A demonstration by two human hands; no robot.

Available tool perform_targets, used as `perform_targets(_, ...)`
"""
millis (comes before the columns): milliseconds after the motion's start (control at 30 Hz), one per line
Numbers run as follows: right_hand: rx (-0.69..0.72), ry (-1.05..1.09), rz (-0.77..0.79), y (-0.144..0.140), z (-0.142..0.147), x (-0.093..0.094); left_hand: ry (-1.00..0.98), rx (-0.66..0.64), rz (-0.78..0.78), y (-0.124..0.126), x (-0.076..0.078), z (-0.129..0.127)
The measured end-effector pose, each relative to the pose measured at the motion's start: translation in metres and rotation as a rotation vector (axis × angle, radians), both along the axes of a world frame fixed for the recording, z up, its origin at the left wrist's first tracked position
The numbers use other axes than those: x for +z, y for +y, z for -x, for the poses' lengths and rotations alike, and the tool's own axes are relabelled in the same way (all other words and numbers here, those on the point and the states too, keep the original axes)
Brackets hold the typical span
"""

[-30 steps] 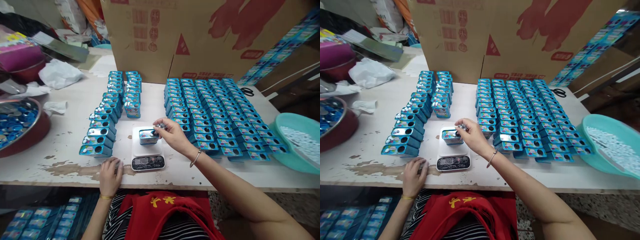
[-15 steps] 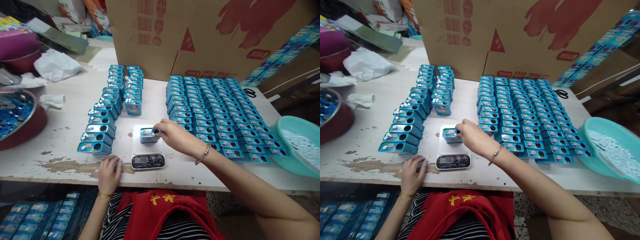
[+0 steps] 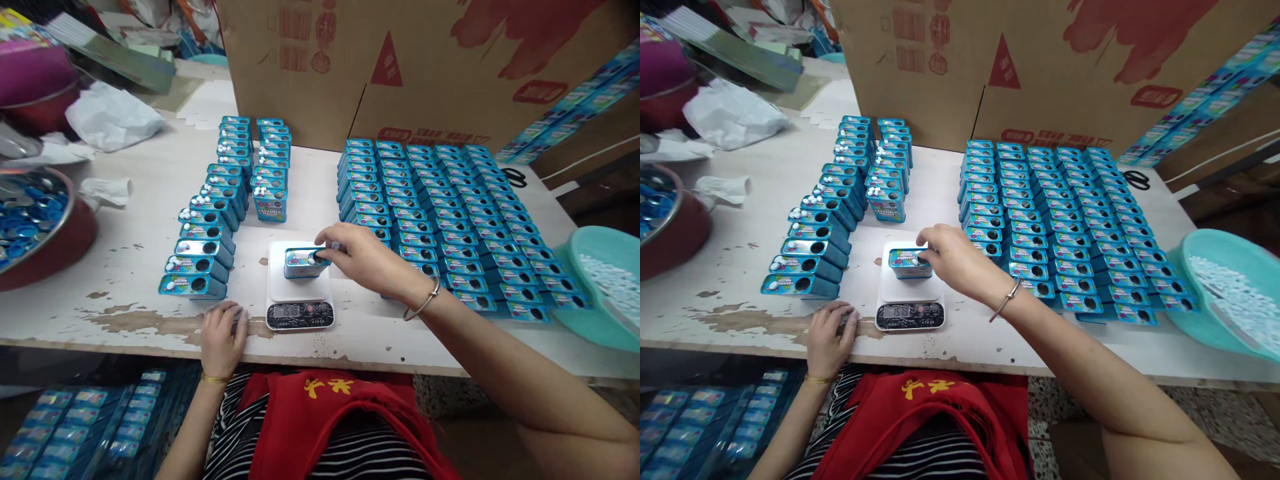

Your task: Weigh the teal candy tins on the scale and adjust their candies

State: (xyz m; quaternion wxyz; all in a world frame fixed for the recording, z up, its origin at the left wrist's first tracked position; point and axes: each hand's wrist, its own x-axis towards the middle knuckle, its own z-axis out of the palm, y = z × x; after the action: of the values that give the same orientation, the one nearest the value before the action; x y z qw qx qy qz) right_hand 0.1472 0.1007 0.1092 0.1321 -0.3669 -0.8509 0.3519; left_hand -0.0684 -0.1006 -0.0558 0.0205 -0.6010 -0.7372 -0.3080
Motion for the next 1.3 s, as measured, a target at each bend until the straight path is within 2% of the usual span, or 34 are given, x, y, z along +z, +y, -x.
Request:
perform_targets(167,-0.283,0.576,0.788,0.003,-0.012,-0.018,-0.004,0.000,0.005,-0.001,0.000,-0.001)
perform_targets(233,-0.395,0.724,0.958,0.001,-0.020,-0.028,-0.008,0.000,0.011,-0.001,-0.001,-0.001)
perform_targets(300,-0.449,0.761,1.034,-0.004,-0.027,-0.034,-0.007,-0.002,0.012,-0.001,-0.001,-0.001)
perform_targets(367,-0.467,0.730,1.048,-0.008,-0.033,-0.036,0.001,-0.007,0.005,0.000,-0.001,-0.001)
perform_targets(433,-0.469,0.680,0.994,-0.011,-0.035,-0.033,0.010,-0.011,-0.003,0.000,-0.001,-0.001)
perform_targets(567,-0.400,0.551,0.716,-0.013,-0.028,-0.020,0.012,-0.007,-0.006,0.000,0.000,-0.001)
perform_targets(667,-0.293,0.434,0.521,-0.012,-0.018,-0.014,0.010,-0.002,-0.006,0.001,0.001,0.000)
perform_targets(833,-0.137,0.329,0.365,-0.009,-0.006,-0.015,0.021,-0.018,-0.034,0.001,-0.001,0.002)
perform_targets(933,-0.127,0.330,0.387,-0.008,-0.004,-0.016,0.027,-0.027,-0.042,0.001,-0.002,0.003)
perform_targets(1067,-0.212,0.435,0.498,-0.009,-0.006,-0.015,0.030,-0.027,-0.034,0.001,-0.001,0.002)
perform_targets(1233,-0.388,0.719,0.911,-0.010,-0.019,-0.021,0.014,-0.013,-0.019,0.001,0.000,-0.001)
perform_targets(1300,-0.431,0.767,1.025,-0.011,-0.027,-0.025,0.009,-0.007,-0.008,0.000,0.000,-0.002)
